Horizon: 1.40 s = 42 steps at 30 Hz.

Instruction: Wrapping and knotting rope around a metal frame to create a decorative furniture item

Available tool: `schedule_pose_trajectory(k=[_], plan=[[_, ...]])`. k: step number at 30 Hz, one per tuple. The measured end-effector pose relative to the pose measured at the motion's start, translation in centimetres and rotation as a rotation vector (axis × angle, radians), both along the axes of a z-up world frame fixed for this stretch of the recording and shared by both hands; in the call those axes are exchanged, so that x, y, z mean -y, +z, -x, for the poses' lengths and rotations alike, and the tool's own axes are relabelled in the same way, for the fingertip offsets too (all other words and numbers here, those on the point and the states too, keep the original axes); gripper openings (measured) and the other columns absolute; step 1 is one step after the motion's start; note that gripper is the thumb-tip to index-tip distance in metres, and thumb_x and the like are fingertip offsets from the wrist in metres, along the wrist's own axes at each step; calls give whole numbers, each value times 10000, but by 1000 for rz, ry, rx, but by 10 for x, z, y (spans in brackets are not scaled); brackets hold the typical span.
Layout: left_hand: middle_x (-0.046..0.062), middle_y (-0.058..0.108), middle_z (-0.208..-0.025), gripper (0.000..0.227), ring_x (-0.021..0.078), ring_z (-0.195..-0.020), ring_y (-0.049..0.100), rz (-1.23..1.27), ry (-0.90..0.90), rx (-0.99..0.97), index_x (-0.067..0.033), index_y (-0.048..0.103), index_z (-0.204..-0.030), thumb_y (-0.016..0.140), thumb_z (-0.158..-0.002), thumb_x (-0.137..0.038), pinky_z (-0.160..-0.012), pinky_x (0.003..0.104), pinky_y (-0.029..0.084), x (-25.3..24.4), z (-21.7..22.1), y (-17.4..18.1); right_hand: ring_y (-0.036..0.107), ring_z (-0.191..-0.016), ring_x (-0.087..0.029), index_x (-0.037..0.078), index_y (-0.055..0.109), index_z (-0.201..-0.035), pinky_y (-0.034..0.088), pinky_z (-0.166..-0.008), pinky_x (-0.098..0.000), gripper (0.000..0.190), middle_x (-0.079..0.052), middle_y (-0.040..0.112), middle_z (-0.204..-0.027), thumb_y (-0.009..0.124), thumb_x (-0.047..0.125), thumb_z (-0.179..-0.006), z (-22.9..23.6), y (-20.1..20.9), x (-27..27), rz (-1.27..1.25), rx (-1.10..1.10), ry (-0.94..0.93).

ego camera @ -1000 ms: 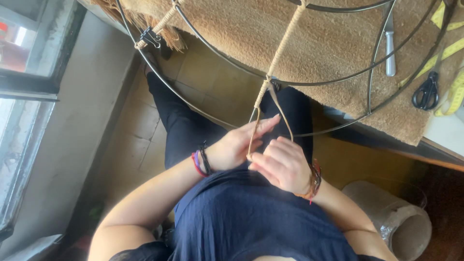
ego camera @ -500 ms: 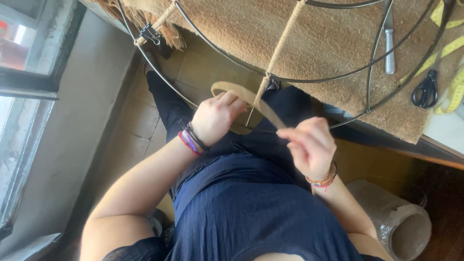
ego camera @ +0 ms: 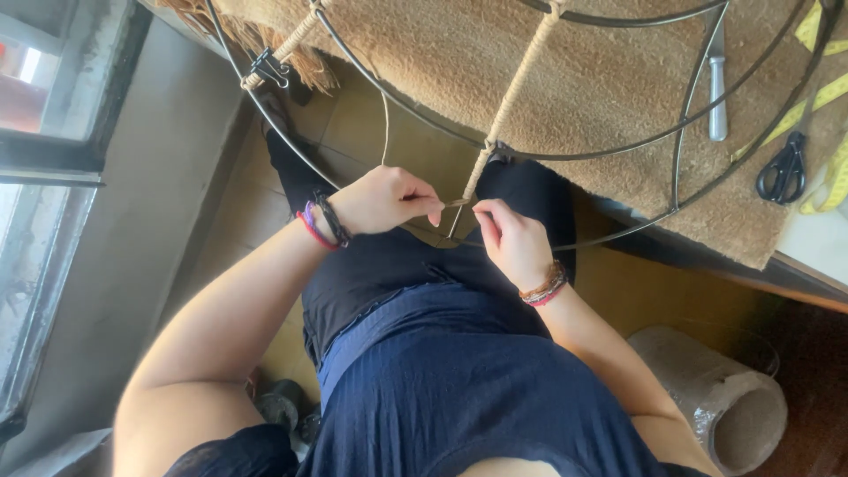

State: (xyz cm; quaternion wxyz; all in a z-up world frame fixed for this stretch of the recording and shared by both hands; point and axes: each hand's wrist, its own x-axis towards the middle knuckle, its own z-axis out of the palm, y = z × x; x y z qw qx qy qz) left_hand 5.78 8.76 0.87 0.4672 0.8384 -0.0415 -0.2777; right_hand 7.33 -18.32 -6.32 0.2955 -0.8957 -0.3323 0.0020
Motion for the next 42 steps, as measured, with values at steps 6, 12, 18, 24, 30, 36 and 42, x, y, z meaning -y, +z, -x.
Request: schedule_pose_trajectory(k=[6, 12, 18, 24, 30, 36, 42], plan=[[-13, 803, -926, 246, 325, -957, 734, -124, -46, 7, -249, 797, -904, 570, -970, -318, -875, 462, 588, -17, 10, 12, 732, -684, -202, 297, 684, -1169, 597, -651, -327, 194, 74, 742, -778, 632, 209, -1004, 4, -16, 5, 80, 115, -70], [-81, 782, -910, 248, 258, -963, 732, -265, -142, -192, -423, 829, -827, 615, -910, -516, -954, 385, 560, -3, -58, -71, 693, -601, -311, 161, 623, -1357, 570, -563, -421, 347, -65, 628, -566, 611, 178, -1011, 0, 21, -10, -53, -64, -28], [-185, 737, -704, 118, 156, -889, 745, -56, -335, 39, -372, 783, -781, 719, -838, -454, -944, 339, 557, 47, -89, -133, 715, -833, -259, 214, 740, -1076, 572, -702, -369, 132, 21, 660, -846, 618, 193, -1028, -2, 18, -14, -68, 37, -59], [78, 698, -1278, 316, 352, -1037, 723, -220, 184, 516, -169, 707, -1212, 721, -918, -285, -814, 486, 611, 30, -28, -51, 615, -872, -289, 97, 572, -817, 454, -943, -387, 315, -22, 569, -830, 456, 166, -1102, -4, 17, 9, -411, -147, 76], [68, 681, -1004, 192, 308, -801, 719, 131, -10, 791, -121, 686, -992, 511, -1008, -201, -659, 380, 594, 65, 64, -2, 583, -645, -258, 120, 707, -917, 524, -651, -369, 155, 7, 564, -720, 608, 178, -1021, 25, 85, 7, -340, -71, 331], [110, 546, -1506, 755, 248, -830, 581, -550, 114, 1000, -88, 364, -1607, 509, -868, -28, -761, 306, 559, 80, 76, 10, 563, -615, -275, 95, 716, -924, 476, -575, -395, 186, -28, 491, -728, 624, 225, -1020, 33, 123, 1, -286, 183, 475], [-41, 443, -753, 225, 197, -685, 555, -639, 89, 864, -196, 556, -881, 545, -1053, -340, -641, 287, 454, 27, 51, -31, 602, -679, -223, 78, 711, -896, 526, -690, -345, 313, -53, 607, -793, 487, 176, -1090, 13, 87, -2, -494, -175, 106]])
